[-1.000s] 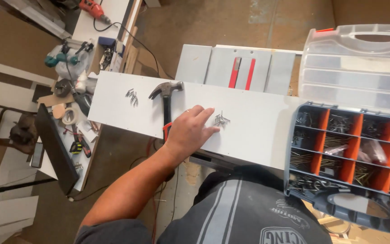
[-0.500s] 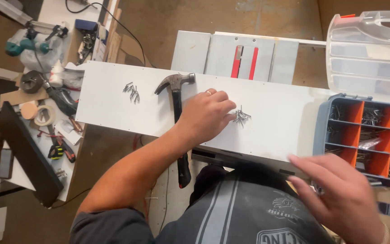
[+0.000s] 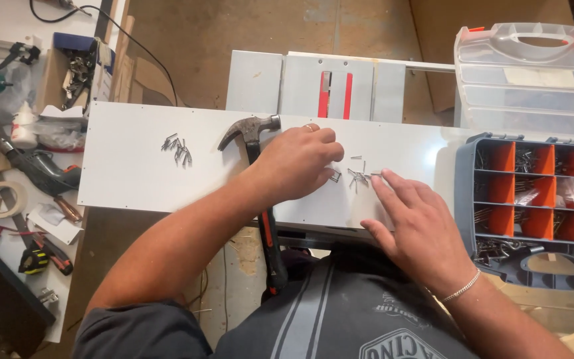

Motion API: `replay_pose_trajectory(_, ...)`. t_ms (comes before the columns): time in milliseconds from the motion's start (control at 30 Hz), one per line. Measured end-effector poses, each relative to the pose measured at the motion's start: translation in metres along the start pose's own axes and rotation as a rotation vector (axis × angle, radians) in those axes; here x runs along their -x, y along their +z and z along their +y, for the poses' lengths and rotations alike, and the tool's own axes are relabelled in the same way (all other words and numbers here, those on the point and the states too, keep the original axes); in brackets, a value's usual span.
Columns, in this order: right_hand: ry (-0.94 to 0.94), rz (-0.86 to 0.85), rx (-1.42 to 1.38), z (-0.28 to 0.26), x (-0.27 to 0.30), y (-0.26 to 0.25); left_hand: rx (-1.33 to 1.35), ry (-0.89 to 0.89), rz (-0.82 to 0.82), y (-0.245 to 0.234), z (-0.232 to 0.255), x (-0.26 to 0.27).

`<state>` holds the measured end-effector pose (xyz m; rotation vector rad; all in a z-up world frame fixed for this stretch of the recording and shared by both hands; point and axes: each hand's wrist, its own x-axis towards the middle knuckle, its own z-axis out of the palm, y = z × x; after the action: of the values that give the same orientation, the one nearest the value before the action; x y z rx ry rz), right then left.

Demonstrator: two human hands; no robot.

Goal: Hammering several small nails into a white board on a workshop table.

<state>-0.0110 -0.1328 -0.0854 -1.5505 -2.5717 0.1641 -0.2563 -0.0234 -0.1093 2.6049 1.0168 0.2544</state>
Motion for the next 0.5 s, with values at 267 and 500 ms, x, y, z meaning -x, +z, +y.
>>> replay_pose_trajectory(267, -0.147, 0.033, 0.018, 0.005, 0.002, 0.006, -0.173, 0.042, 0.115, -0.005, 0.021, 0.045)
replay_pose_trajectory(500, -0.1, 0.053, -0.012, 0.011, -0.024, -0.002, -0.139, 0.009, 0.291, -0.007, 0.025, 0.063)
